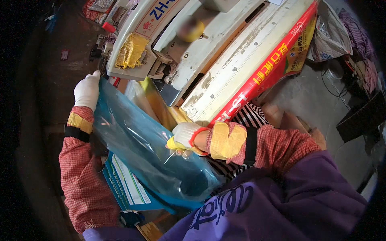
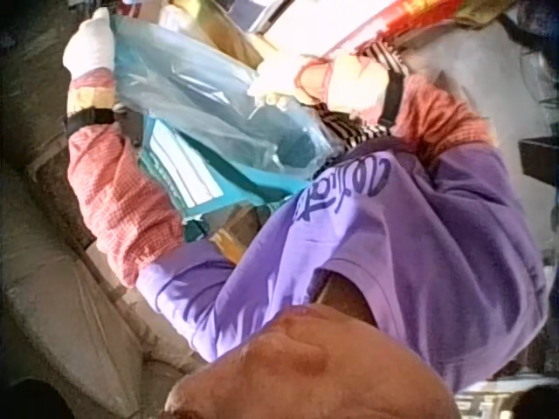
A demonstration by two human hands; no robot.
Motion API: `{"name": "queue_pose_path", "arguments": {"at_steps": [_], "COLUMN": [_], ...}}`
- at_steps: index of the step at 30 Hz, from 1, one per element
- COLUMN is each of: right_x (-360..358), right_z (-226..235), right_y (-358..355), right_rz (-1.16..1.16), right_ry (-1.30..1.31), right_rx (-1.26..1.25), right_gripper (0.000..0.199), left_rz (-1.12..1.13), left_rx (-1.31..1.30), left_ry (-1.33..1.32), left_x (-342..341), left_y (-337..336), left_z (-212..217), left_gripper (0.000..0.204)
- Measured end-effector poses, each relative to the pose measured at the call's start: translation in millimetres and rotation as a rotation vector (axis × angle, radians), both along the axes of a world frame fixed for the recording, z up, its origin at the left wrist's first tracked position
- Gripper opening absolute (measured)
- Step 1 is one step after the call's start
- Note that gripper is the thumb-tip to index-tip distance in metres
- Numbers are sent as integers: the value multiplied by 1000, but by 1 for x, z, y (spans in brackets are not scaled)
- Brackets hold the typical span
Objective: Using a heat-sealing machine to process plastic fertilizer bags.
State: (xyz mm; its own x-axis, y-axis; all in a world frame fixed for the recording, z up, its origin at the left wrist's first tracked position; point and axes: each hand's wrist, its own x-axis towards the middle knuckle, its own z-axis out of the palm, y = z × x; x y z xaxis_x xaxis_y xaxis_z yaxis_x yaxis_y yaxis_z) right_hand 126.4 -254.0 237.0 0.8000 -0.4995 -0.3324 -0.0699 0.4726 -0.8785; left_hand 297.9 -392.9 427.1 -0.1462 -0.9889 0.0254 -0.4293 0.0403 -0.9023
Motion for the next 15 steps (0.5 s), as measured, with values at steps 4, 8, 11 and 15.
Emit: {"name": "queue_pose_path", "arguments": {"at_steps": [4, 8, 11, 15], "right_x": [13, 42, 48, -9], "right_z": [-3, 6, 20, 1], "right_y": [0, 23, 30, 35], "right_rz": [144, -282, -363, -434], "right_ry": [220, 171, 186, 77], "right_rx": [-686, -819, -647, -745], "right_gripper": [33, 33, 30, 25], "left_rz": [172, 250, 177, -26], "left_rx": [-74, -35, -102, -163], "left_ry": [97, 165, 444, 572], "left_x": [17, 28, 28, 30], "left_y": [-9, -35, -51, -43], "left_z": [11, 10, -32, -143], "left_gripper": [30, 24, 21, 20]}}
